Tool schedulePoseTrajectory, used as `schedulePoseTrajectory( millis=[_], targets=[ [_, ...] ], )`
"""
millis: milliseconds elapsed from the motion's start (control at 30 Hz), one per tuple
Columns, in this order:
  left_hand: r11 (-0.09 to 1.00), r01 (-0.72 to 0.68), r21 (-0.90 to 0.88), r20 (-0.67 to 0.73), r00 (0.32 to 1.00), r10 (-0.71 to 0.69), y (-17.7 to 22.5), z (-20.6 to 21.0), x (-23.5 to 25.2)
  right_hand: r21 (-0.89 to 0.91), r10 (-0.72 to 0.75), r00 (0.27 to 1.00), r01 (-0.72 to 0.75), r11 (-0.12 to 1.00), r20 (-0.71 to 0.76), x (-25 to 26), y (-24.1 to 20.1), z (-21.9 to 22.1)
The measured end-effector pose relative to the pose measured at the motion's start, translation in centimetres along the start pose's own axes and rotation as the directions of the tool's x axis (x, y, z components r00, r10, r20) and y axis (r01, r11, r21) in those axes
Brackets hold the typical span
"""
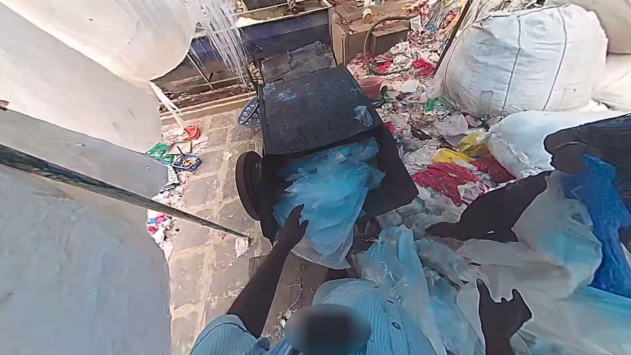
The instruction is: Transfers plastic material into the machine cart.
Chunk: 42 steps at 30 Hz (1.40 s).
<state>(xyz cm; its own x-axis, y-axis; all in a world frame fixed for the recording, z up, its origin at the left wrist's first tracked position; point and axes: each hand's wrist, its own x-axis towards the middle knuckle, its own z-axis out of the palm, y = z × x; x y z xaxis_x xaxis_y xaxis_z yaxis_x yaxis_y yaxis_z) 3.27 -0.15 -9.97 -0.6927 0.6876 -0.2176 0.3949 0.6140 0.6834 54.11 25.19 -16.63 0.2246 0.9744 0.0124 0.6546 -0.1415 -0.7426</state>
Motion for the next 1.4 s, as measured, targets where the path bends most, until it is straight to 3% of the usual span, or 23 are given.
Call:
schedulePoseTrajectory(
  millis=[200,300,533,1000,1400],
  targets=[
    [0.999,-0.047,0.021,0.001,0.999,0.047,-0.5,0.8,-0.4,-0.07,0.0,1.0,0.0,0.998,0.007,-0.4,0.0,0.5],
    [0.993,-0.107,0.048,0.014,0.994,0.106,-1.3,1.4,-0.3,-0.117,0.099,0.995,-0.095,0.988,0.022,-0.8,0.1,-0.1],
    [0.997,-0.059,0.05,0.088,0.995,0.054,-0.2,1.0,-0.5,-0.12,0.211,0.977,-0.204,0.972,0.044,-2.6,1.6,-0.5],
    [0.985,-0.096,0.144,0.149,0.986,0.074,-0.4,1.1,-0.1,-0.159,0.332,0.94,-0.317,0.935,0.082,-6.1,4.3,-1.9],
    [0.987,-0.096,0.131,0.151,0.986,0.076,-0.8,1.3,0.3,-0.086,0.353,0.935,-0.349,0.933,0.034,-6.0,4.9,-2.1]
  ],
)
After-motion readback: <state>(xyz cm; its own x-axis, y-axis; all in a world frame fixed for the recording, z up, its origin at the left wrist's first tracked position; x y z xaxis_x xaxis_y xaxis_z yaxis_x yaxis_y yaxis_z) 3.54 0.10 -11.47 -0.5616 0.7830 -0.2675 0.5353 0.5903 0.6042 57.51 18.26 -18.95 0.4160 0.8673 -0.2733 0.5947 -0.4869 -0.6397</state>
